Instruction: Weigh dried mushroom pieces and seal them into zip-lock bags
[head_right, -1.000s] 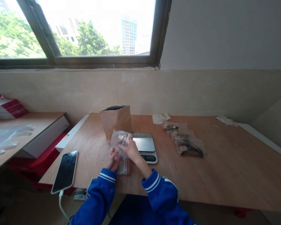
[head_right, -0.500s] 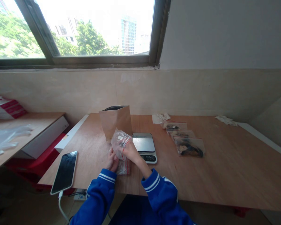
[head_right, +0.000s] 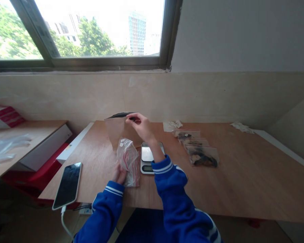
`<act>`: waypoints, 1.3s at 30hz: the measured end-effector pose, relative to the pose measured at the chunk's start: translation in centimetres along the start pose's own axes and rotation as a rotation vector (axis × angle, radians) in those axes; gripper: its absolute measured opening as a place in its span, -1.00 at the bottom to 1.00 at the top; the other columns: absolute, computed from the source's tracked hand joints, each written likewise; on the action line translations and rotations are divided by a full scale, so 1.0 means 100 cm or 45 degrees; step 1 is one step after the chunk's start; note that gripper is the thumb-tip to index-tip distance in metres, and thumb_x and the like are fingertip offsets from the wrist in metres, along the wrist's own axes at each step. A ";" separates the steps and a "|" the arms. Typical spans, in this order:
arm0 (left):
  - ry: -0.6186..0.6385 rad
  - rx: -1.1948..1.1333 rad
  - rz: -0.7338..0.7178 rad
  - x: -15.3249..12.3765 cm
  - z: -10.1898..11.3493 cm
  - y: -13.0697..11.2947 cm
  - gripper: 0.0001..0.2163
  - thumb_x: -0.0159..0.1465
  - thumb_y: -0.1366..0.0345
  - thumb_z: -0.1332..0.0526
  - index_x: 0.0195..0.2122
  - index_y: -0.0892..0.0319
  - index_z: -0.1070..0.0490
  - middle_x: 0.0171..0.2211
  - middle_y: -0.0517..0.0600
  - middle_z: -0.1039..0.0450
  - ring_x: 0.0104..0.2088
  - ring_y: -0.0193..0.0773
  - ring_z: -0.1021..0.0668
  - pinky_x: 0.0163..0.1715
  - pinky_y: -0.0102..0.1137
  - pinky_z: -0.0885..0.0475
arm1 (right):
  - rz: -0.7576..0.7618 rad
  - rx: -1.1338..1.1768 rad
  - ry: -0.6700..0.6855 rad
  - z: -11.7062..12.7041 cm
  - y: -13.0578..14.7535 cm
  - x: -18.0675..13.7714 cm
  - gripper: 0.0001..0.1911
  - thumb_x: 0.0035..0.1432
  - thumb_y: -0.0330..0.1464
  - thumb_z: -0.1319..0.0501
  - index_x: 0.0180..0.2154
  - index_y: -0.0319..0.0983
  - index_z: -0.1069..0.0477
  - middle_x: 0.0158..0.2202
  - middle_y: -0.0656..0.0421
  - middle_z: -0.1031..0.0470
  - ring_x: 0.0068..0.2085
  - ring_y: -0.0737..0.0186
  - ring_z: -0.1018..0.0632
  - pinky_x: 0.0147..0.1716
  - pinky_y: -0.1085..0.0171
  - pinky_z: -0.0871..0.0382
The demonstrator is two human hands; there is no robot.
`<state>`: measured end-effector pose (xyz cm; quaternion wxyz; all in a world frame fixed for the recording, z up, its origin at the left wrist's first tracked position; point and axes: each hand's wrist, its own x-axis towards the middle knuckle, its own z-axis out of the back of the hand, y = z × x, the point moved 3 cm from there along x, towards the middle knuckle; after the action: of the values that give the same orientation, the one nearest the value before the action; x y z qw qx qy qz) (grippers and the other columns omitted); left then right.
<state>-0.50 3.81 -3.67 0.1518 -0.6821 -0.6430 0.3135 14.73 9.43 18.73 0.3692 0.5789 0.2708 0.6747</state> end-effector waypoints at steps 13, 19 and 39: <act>0.041 0.053 0.012 -0.002 -0.004 0.001 -0.79 0.16 0.34 -0.27 -0.15 0.17 -0.47 -0.13 0.02 -0.56 -0.08 -0.22 -0.57 0.04 -0.36 -0.41 | 0.277 -0.254 0.026 -0.080 -0.041 0.063 -0.86 0.21 -0.38 -0.13 -0.22 -0.26 -0.43 -0.18 0.08 -0.51 -0.14 0.24 -0.50 -0.09 0.30 -0.32; 0.008 0.017 0.037 -0.001 -0.002 0.001 -0.77 0.17 0.36 -0.23 -0.12 0.17 -0.45 -0.08 0.05 -0.54 0.03 -0.19 -0.51 0.09 -0.33 -0.37 | 0.189 -0.479 0.297 -0.078 -0.033 0.059 -0.83 0.23 -0.37 -0.12 -0.14 -0.21 -0.40 -0.20 0.11 -0.55 -0.15 0.19 -0.51 -0.05 0.18 -0.26; 0.238 0.428 0.034 -0.019 -0.035 -0.006 -0.79 0.00 0.32 -0.38 -0.36 0.21 -0.41 -0.35 -0.02 -0.57 -0.41 -0.30 -0.57 -0.39 -0.46 -0.40 | -0.558 -0.011 -0.130 0.041 -0.074 -0.130 -0.58 0.01 0.00 -0.26 -0.39 -0.26 -0.47 -0.50 0.13 -0.54 -0.48 0.21 -0.50 -0.45 0.25 -0.38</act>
<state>1.27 2.73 -0.21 0.3184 -0.6818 -0.5556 0.3537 20.89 2.94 6.02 0.5227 0.5379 0.3681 0.5494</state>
